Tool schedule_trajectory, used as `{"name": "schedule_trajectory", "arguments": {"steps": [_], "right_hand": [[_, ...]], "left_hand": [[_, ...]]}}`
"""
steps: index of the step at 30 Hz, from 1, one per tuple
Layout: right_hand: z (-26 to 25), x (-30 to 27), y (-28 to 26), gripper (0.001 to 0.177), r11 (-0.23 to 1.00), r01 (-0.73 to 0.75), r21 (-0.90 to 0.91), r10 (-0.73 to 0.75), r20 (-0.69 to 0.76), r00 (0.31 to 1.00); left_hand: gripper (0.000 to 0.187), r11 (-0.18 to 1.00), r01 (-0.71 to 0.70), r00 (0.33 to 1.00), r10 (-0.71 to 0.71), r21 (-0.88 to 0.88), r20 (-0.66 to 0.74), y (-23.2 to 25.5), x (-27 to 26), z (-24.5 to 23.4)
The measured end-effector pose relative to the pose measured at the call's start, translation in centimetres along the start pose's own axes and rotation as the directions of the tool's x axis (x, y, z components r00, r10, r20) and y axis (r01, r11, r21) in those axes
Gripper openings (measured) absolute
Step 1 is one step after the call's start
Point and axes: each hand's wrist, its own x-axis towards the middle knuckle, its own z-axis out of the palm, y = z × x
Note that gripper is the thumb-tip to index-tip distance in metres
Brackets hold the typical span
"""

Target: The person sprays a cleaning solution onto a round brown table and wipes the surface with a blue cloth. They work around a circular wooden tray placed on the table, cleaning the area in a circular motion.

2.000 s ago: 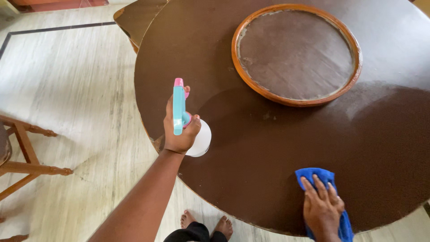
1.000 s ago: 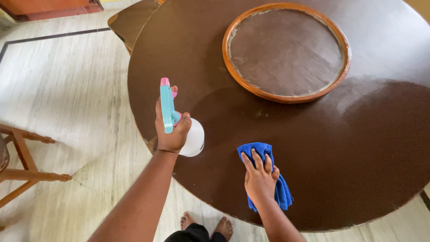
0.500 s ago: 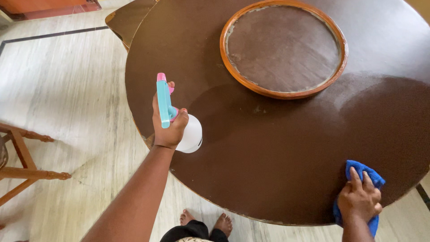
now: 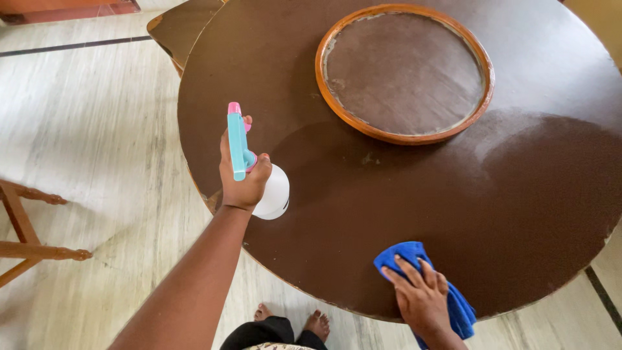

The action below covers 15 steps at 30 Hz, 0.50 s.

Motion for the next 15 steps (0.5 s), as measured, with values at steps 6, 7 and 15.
{"name": "schedule_trajectory", "arguments": {"steps": [6,7,15], "right_hand": [[-2.6,3.1,-4.7,0.039,0.933,0.327,0.148,-0.337,0.051,0.940],[-2.7,3.5,-5.4,0.038,0.919,0.356,0.167,-0.373,0.085,0.924],[-2.5,8.3,-12.7,0.046,0.882,0.355,0.309,-0.449,0.323,0.833]], "left_hand": [[0.072,0.988,-0.151,0.984,0.148,-0.021,-0.096,0.0,0.8,0.5],[0.069,0.990,-0.137,0.984,0.131,-0.040,-0.118,0.1,1.0,0.2],[0.048,0.956,-0.002,0.982,-0.054,-0.295,-0.183,0.8,4.4,-6.9]]}}
